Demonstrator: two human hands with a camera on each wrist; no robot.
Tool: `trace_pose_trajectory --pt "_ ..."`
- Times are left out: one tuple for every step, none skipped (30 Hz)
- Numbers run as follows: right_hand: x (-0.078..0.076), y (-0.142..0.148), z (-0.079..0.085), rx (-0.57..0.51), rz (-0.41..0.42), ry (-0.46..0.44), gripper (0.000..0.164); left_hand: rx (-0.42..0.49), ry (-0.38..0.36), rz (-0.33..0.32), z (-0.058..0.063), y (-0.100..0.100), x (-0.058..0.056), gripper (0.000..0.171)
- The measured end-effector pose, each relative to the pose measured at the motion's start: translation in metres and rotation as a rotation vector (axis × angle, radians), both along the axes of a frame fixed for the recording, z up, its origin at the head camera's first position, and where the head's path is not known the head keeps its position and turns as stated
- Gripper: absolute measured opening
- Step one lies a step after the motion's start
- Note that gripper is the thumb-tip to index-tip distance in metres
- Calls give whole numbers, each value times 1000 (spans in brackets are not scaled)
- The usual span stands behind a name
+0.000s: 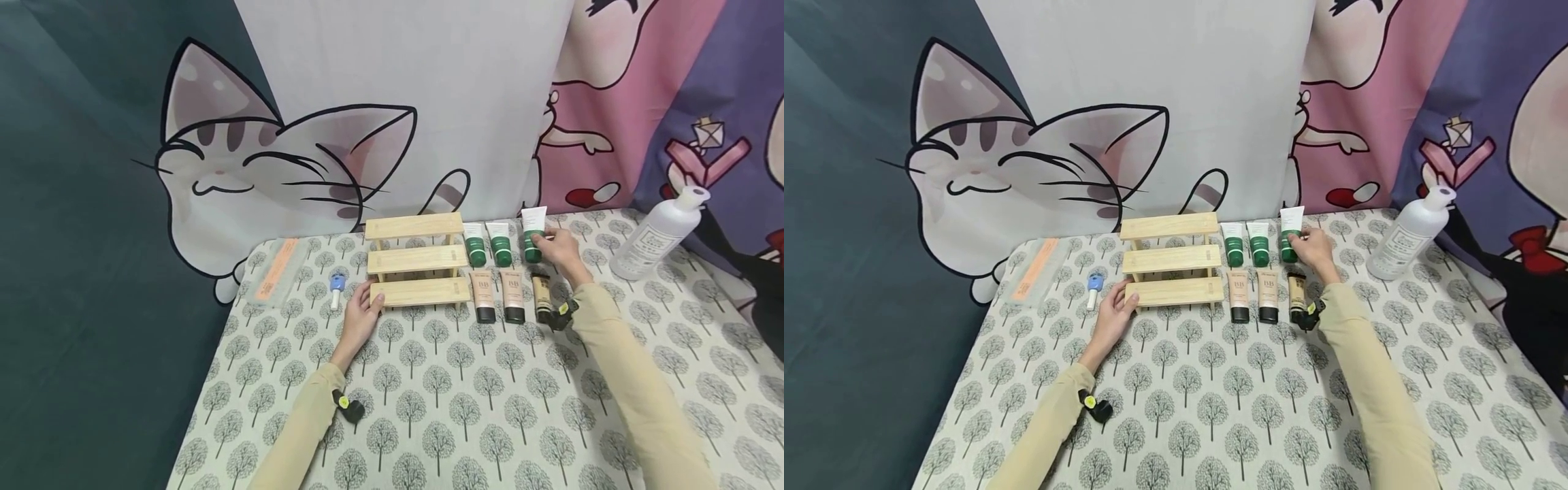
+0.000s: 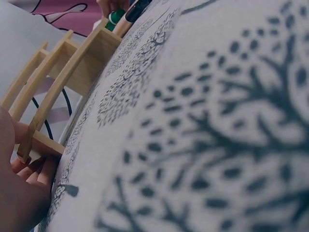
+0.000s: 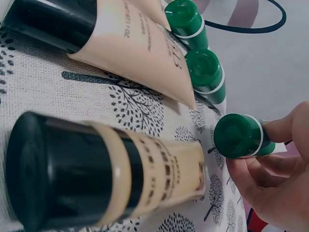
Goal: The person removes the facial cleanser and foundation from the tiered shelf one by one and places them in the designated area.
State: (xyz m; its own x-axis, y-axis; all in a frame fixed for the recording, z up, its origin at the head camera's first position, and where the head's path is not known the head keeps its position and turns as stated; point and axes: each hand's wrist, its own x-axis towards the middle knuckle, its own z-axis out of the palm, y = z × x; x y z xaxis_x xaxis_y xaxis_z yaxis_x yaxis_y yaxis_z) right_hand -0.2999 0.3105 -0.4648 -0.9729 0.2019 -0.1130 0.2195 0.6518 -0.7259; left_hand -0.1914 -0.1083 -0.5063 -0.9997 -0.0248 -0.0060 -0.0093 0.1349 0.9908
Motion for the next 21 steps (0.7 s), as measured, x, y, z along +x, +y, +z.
trace_pose_trajectory --pt "-1 0 -1 4 2 -6 60 4 0 3 -5 0 -3 56" --pt "-1 0 -2 18 6 -8 60 6 1 6 -10 0 -5 56" --pt "-1 0 -3 36 9 -11 59 10 2 7 -12 0 -5 56" --pt "-2 1 -4 56 16 -15 57 14 6 6 -13 1 -6 55" --pt "-2 1 -5 78 24 -20 56 17 6 7 -14 1 -6 55" --pt "-2 1 -6 98 34 -22 55 20 6 6 -16 2 -6 55" --pt "-2 2 -7 117 46 -24 54 23 5 6 -17 2 -6 54" --pt "-2 2 -8 140 56 -22 53 23 5 3 -17 2 -6 54" --pt "-2 3 -9 152 63 -21 52 22 6 1 -18 3 -6 54" --pt "-1 3 -9 164 68 -17 52 17 10 -2 -18 2 -6 54" --pt "-1 3 -9 171 73 -11 51 11 3 0 -18 2 -7 54" --pt "-1 4 -10 178 75 -2 50 7 -9 1 -17 2 -7 54" --pt "-1 3 -10 186 76 8 49 1 -25 3 -14 1 -7 54" --pt "-2 4 -10 197 76 15 48 -10 -41 4 -11 0 -7 54" --pt "-2 3 -10 209 76 22 46 -21 -58 3 -6 -1 -8 54" --pt "-2 3 -9 218 77 27 45 -33 -75 3 -1 -3 -8 54" --pt "-3 3 -9 226 79 30 44 -51 -95 5 5 -4 -7 55" --pt "-2 2 -9 234 82 28 43 -77 -109 9 11 -6 -7 55" --pt "-1 1 -8 242 90 21 43 -109 -114 9 17 -9 -6 57" --pt "1 0 -6 246 95 6 43 -144 -115 9 23 -12 -6 58" --pt "4 -2 -5 249 105 -7 45 -180 -113 7 28 -16 -6 60"
